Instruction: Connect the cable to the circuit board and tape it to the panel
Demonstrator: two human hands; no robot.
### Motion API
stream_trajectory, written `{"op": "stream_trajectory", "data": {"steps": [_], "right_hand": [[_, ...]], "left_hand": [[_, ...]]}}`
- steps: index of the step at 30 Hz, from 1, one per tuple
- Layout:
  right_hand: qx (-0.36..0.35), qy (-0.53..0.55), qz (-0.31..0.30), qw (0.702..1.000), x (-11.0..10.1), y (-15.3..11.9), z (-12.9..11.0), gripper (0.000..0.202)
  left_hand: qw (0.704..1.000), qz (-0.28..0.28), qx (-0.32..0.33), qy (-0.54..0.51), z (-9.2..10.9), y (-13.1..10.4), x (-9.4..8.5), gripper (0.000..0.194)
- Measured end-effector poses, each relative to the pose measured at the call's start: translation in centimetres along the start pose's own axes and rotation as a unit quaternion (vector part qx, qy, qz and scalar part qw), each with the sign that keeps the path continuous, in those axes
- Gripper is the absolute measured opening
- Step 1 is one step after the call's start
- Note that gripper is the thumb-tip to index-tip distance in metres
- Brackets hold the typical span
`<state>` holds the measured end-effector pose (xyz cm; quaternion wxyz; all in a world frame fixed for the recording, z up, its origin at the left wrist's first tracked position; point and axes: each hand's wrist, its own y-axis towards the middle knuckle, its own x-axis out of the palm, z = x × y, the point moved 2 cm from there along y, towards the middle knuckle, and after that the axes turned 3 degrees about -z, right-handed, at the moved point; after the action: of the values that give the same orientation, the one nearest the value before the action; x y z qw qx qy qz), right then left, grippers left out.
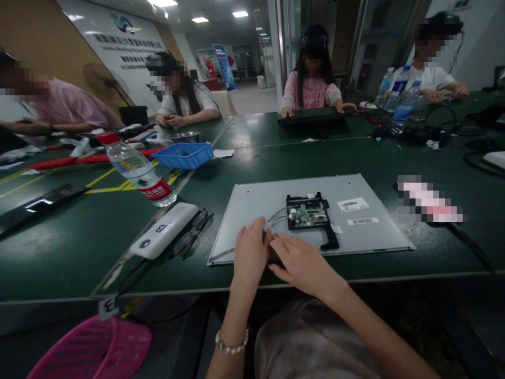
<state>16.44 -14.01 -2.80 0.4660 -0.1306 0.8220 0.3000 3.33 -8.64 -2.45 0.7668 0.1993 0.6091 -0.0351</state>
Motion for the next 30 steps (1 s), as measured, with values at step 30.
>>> {"op": "stream_trajectory", "data": {"steps": [30], "right_hand": [[0.017,-0.04,0.042,0.998,0.5,-1.9,-0.9,0.034]], "left_hand": [[1.0,0.017,-0.001,0.008,0.0,-0.8,0.6,0.034]]}}
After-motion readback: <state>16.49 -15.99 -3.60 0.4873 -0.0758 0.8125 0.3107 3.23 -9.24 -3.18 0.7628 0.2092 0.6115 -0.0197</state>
